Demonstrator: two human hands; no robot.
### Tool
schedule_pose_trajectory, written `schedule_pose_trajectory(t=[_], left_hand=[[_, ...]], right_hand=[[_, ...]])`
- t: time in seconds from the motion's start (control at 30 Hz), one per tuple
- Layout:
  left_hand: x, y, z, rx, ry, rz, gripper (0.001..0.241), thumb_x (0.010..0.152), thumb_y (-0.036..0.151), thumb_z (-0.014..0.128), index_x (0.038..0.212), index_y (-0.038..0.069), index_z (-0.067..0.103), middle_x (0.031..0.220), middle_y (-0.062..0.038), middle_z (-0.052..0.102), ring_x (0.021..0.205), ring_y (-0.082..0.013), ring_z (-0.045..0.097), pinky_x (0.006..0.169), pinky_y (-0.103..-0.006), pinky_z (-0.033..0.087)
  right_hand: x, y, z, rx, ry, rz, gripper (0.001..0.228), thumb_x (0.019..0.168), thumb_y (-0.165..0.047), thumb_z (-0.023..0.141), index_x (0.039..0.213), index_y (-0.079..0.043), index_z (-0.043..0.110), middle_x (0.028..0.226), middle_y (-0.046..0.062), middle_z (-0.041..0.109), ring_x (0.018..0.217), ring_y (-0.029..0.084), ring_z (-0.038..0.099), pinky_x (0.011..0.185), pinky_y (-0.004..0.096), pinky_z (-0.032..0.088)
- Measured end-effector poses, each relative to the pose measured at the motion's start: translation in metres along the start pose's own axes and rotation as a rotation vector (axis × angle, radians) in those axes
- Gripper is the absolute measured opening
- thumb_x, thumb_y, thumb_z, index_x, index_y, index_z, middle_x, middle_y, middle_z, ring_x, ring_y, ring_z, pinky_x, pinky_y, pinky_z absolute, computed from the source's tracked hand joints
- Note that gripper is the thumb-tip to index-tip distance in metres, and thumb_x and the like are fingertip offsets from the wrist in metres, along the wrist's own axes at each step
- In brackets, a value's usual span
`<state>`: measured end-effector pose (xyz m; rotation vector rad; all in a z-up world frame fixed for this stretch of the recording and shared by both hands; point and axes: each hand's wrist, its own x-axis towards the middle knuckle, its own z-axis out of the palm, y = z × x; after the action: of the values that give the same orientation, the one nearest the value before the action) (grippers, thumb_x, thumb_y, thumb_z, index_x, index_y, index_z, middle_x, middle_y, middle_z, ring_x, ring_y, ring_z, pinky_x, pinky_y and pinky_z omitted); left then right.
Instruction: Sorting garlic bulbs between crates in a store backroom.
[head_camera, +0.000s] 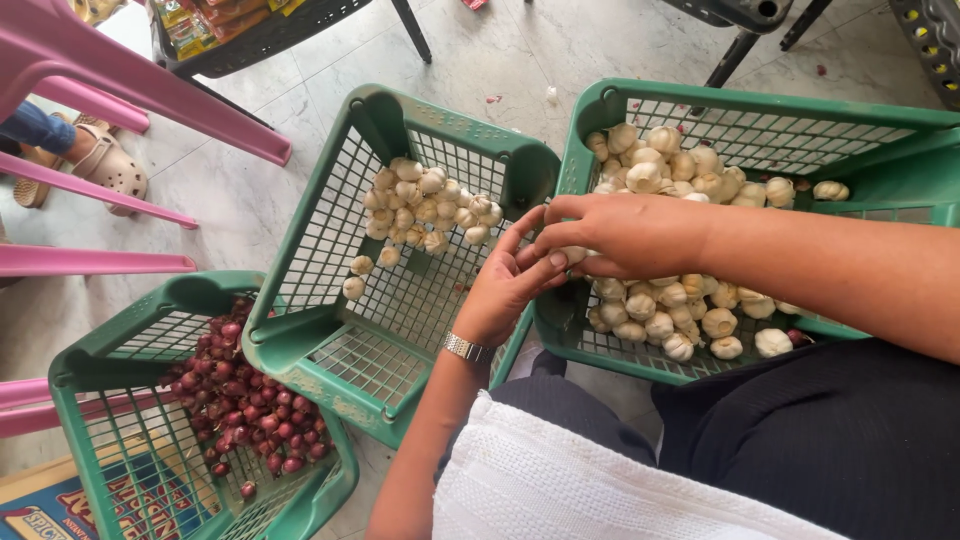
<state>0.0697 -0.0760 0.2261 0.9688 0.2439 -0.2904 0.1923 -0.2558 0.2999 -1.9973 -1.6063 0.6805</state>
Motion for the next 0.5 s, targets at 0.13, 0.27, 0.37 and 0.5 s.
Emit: schedule_pose_trajectory(t=[0.13, 0.27, 0.37, 0.5], left_hand=[[0.015, -0.006, -0.042, 0.014, -0.035, 0.019, 0.065, 0.094, 0.01, 0.072, 0.152, 0.013, 0.045, 0.132, -0.011, 0.066, 0.116, -0.016, 0.064, 0.095, -0.0306, 0.054], [0.038, -0.02, -0.172, 0.595, 0.455, 0.282, 0.054, 0.088, 0.023, 0.078, 0.138, 0.008, 0.063, 0.134, -0.011, 0.068, 0.12, -0.0187, 0.065, 0.102, -0.0337, 0.054], [0.037, -0.037, -0.274, 1.014, 0.858, 0.277, 0.062, 0.081, 0.035, 0.082, 0.136, 0.014, 0.065, 0.133, -0.012, 0.066, 0.124, -0.0259, 0.058, 0.106, -0.0426, 0.046], [0.01, -0.056, -0.313, 1.282, 1.18, -0.028, 0.072, 0.077, 0.053, 0.083, 0.141, 0.028, 0.06, 0.139, -0.02, 0.047, 0.125, -0.0441, 0.037, 0.11, -0.0555, 0.032]], right_hand=[[-0.003, 0.004, -0.007, -0.231, -0.103, 0.21, 0.051, 0.081, -0.016, 0.074, 0.13, -0.023, 0.063, 0.12, 0.008, 0.06, 0.11, 0.029, 0.064, 0.087, 0.044, 0.055], [-0.013, 0.016, -0.011, -0.716, -0.376, 0.479, 0.046, 0.088, -0.025, 0.073, 0.132, -0.024, 0.06, 0.127, 0.006, 0.059, 0.116, 0.024, 0.062, 0.094, 0.038, 0.055], [-0.015, -0.002, -0.021, -0.694, -0.336, 0.467, 0.049, 0.087, -0.033, 0.073, 0.134, -0.024, 0.059, 0.129, 0.005, 0.057, 0.119, 0.025, 0.058, 0.094, 0.04, 0.053], [-0.01, 0.004, -0.009, -0.586, -0.241, 0.385, 0.048, 0.087, -0.034, 0.072, 0.134, -0.026, 0.061, 0.129, 0.004, 0.057, 0.12, 0.026, 0.057, 0.096, 0.041, 0.052]])
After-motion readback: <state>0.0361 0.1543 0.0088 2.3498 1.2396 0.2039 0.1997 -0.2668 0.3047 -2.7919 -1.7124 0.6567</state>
